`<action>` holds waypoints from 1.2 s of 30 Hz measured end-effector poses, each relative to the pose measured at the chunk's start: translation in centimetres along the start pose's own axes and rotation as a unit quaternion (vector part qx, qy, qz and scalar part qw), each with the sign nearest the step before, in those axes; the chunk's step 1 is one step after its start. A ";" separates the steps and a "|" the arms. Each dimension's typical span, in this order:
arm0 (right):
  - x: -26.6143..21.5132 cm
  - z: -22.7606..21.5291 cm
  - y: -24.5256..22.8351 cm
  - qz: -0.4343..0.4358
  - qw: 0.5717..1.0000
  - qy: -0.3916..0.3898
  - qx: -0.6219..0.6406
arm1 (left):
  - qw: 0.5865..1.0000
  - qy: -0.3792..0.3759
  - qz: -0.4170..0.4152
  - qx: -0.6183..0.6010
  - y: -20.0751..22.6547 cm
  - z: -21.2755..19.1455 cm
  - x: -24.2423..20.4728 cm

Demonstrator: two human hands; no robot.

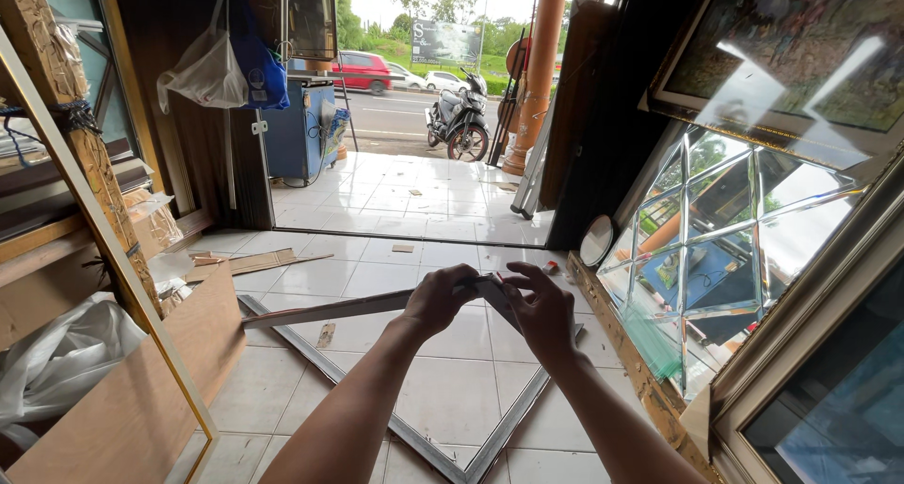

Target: The person assembles a rectangular picture frame on a tiled floor by joining four metal frame pieces. They apply glue to the mitered corners and use a hammer to secure the joints, then flip the frame to inspect the assembly.

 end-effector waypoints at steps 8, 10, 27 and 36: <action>-1.3 -0.1 0.9 -0.138 0.987 0.016 -0.082 | 1.000 0.001 -0.015 0.003 -2.0 1.0 1.1; -2.4 0.0 1.7 -0.152 0.982 0.005 -0.110 | 1.000 0.001 -0.020 0.002 -2.3 1.0 1.3; 0.2 1.7 2.8 -0.014 0.974 -0.098 -0.204 | 0.995 0.025 -0.002 -0.095 -1.9 0.3 2.4; -0.3 1.7 2.2 0.034 0.988 -0.092 -0.123 | 0.992 0.058 0.060 -0.091 -0.6 -1.7 2.3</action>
Point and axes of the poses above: each hand's wrist, its own x-axis towards the middle knuckle, its own z-axis out of the palm, y = z × x, the point moved 7 cm from there along x, towards the middle knuckle, and after that the axes turned 15 degrees about y, right-handed, at the moved point
